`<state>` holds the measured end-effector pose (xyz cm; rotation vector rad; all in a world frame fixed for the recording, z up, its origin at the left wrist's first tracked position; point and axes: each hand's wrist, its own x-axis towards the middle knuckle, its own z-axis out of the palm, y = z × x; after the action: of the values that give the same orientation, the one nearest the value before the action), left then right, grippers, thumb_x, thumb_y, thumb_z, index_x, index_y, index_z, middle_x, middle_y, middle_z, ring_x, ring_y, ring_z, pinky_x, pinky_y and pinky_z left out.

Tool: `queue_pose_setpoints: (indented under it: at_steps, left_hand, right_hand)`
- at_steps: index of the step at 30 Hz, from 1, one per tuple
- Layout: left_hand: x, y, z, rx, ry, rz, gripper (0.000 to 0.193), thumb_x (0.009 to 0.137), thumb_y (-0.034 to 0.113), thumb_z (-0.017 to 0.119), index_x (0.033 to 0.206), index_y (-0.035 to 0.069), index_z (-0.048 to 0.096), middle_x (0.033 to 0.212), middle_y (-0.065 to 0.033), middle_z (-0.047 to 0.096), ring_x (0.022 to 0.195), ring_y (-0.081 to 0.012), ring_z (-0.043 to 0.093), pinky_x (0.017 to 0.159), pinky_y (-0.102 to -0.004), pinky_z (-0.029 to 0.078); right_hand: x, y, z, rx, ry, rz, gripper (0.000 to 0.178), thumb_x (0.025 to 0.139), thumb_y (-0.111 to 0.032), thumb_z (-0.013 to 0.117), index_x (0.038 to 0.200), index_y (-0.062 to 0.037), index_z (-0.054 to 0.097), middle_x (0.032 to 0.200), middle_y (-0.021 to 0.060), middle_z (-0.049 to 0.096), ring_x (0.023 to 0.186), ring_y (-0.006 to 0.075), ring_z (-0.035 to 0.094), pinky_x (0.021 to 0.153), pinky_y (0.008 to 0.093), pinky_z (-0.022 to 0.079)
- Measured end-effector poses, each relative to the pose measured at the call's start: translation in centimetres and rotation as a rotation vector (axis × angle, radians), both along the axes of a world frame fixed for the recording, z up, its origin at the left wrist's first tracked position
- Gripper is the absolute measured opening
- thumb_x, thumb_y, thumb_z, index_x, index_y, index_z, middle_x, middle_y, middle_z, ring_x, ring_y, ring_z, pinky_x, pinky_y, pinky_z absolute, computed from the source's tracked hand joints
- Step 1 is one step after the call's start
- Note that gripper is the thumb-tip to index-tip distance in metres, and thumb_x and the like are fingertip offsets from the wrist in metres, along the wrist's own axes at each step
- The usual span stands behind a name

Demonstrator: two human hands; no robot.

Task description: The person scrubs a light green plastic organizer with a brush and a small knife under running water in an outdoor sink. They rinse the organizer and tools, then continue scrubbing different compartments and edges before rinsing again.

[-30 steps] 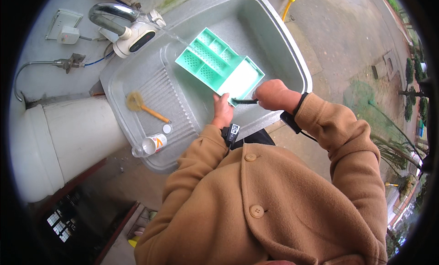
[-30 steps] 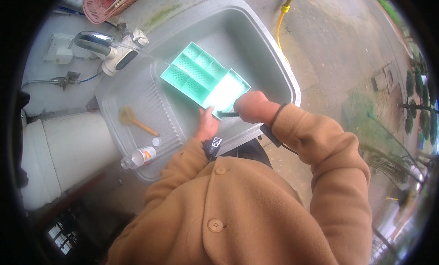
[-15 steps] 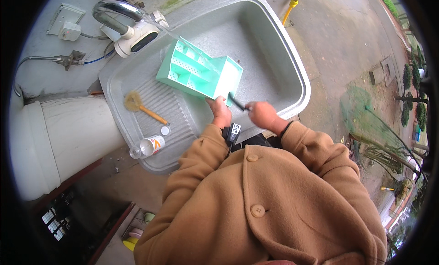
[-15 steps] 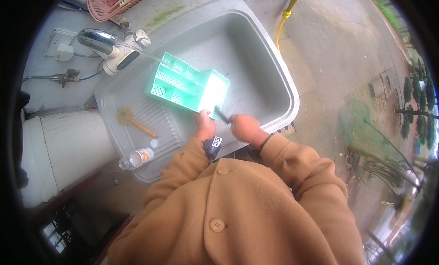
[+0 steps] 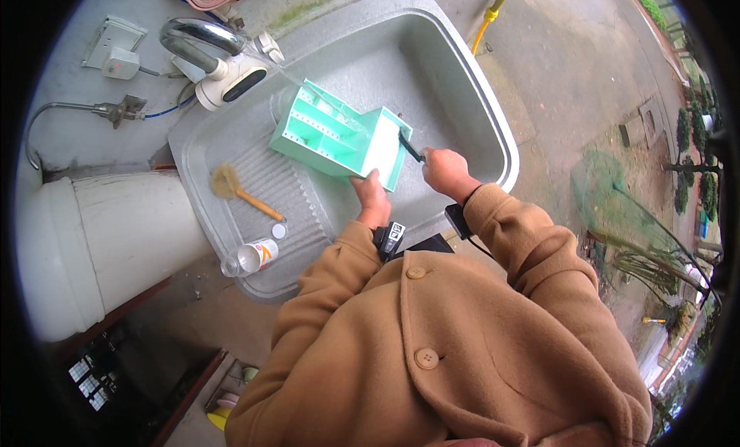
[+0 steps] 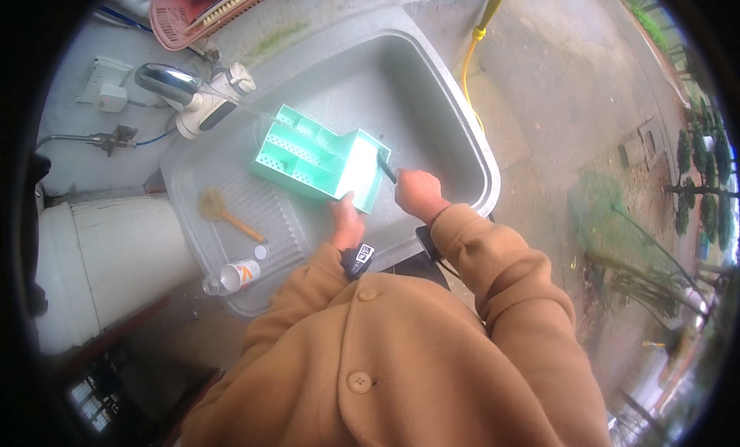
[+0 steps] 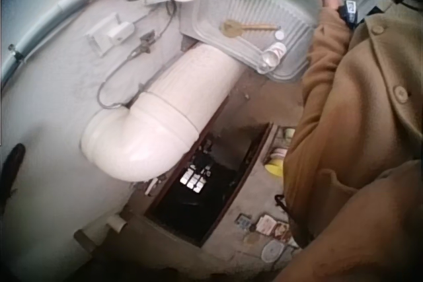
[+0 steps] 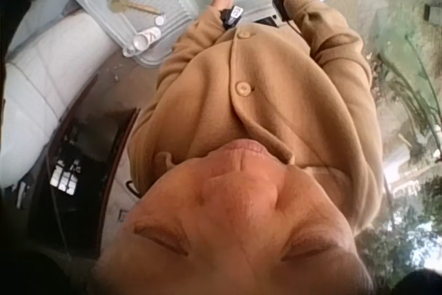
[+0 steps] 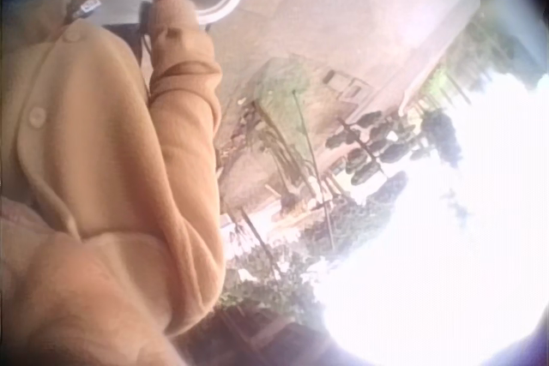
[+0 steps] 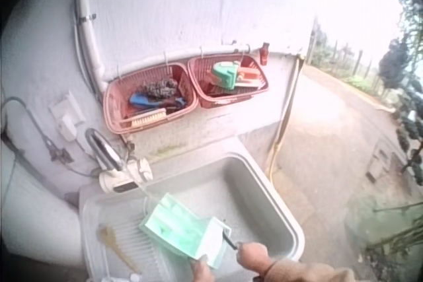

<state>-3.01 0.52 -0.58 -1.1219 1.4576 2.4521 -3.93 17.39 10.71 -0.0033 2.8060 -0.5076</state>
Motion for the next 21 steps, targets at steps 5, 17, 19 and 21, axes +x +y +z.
queue_pose_setpoints:
  at_steps: [5, 17, 19, 21]
  left_hand:
    - [-2.0, -2.1, 1.9, -0.338, -0.034, 0.012, 0.042, 0.096, 0.015, 0.058, 0.129, -0.005, 0.043, 0.125, -0.0184, 0.056, 0.11, -0.0281, 0.057, 0.096, -0.04, 0.044]
    - [-4.2, -2.4, 5.1, -0.671, -0.202, -0.258, 0.033, 0.096, 0.021, 0.058, 0.115, -0.006, 0.057, 0.115, -0.0228, 0.064, 0.106, -0.0362, 0.062, 0.091, -0.0419, 0.047]
    - [-4.1, -2.3, 5.6, -0.698, -0.216, -0.227, 0.03, 0.096, 0.019, 0.057, 0.115, -0.004, 0.058, 0.113, -0.0233, 0.066, 0.106, -0.0387, 0.063, 0.09, -0.0428, 0.048]
    - [-3.8, -1.7, 5.9, -0.637, -0.188, -0.169, 0.03, 0.096, 0.019, 0.057, 0.115, -0.004, 0.057, 0.114, -0.0235, 0.065, 0.107, -0.0397, 0.062, 0.091, -0.0429, 0.047]
  right_hand:
    - [0.8, 0.8, 1.0, 0.089, -0.144, 0.232, 0.02, 0.09, -0.011, 0.049, 0.103, -0.0048, 0.063, 0.08, 0.0139, 0.069, 0.079, 0.0343, 0.069, 0.067, 0.0463, 0.053]
    - [-0.5, 0.5, 0.4, 0.142, -0.06, 0.263, 0.019, 0.089, -0.012, 0.051, 0.104, -0.0048, 0.061, 0.082, 0.0143, 0.069, 0.077, 0.0352, 0.068, 0.066, 0.0459, 0.054]
    - [0.2, 0.9, 1.0, 0.161, -0.188, 0.266, 0.019, 0.088, -0.012, 0.052, 0.102, -0.0051, 0.063, 0.083, 0.0152, 0.069, 0.079, 0.0358, 0.069, 0.068, 0.0455, 0.054]
    - [0.2, 1.1, 1.1, 0.171, -0.175, 0.253, 0.018, 0.087, -0.012, 0.053, 0.099, -0.0052, 0.064, 0.084, 0.0162, 0.069, 0.08, 0.0362, 0.069, 0.071, 0.0453, 0.055]
